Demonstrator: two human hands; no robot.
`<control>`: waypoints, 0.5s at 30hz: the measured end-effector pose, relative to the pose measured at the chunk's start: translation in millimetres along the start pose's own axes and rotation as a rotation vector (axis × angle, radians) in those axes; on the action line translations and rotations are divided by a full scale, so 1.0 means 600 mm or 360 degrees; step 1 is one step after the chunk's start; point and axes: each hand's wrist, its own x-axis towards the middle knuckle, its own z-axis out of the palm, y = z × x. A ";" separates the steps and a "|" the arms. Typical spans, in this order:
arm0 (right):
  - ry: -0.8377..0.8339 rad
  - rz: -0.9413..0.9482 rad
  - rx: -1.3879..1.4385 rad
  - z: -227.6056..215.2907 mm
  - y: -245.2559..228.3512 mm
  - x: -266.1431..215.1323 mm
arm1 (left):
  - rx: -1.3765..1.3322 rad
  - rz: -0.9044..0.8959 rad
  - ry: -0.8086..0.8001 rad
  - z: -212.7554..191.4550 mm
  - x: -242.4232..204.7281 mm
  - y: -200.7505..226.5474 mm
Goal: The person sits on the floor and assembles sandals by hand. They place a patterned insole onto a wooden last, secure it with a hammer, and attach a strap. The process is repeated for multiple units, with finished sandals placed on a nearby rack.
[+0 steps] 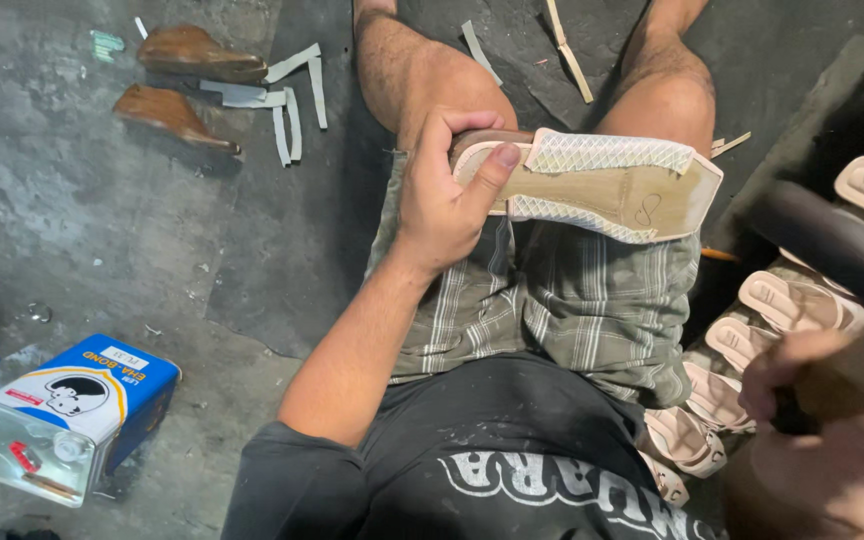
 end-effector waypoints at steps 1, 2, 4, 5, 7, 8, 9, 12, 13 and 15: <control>-0.0043 -0.0093 -0.0003 0.012 0.006 0.009 | 0.0036 0.0000 0.0014 0.001 -0.001 -0.001; -0.0126 -0.0239 0.0000 0.033 0.019 0.021 | 0.0071 0.0005 0.0032 0.002 -0.003 -0.004; -0.0343 -0.0537 -0.0024 0.081 0.043 0.051 | 0.0077 -0.0009 0.0049 0.002 -0.005 -0.005; -0.0419 -0.0660 -0.0028 0.098 0.046 0.067 | 0.0082 -0.0010 0.0054 0.002 -0.004 -0.004; -0.0493 -0.0248 0.0025 0.103 0.032 0.081 | 0.0029 0.0001 0.0041 0.005 0.002 -0.002; -0.0560 0.0100 0.0051 0.104 0.023 0.084 | 0.0006 -0.0001 0.0042 0.006 0.002 -0.002; -0.0496 -0.0113 0.0092 0.103 0.013 0.082 | -0.0010 0.0005 0.0038 0.006 0.004 -0.004; -0.0488 -0.0225 -0.0093 0.120 0.009 0.082 | 0.0009 0.0011 0.0028 0.006 -0.007 -0.011; -0.0517 -0.0188 -0.0203 0.127 0.012 0.088 | 0.0064 0.0041 0.0033 0.007 -0.007 -0.013; -0.0568 -0.0121 -0.0424 0.139 0.013 0.094 | 0.0098 0.0037 0.0052 0.005 -0.007 -0.011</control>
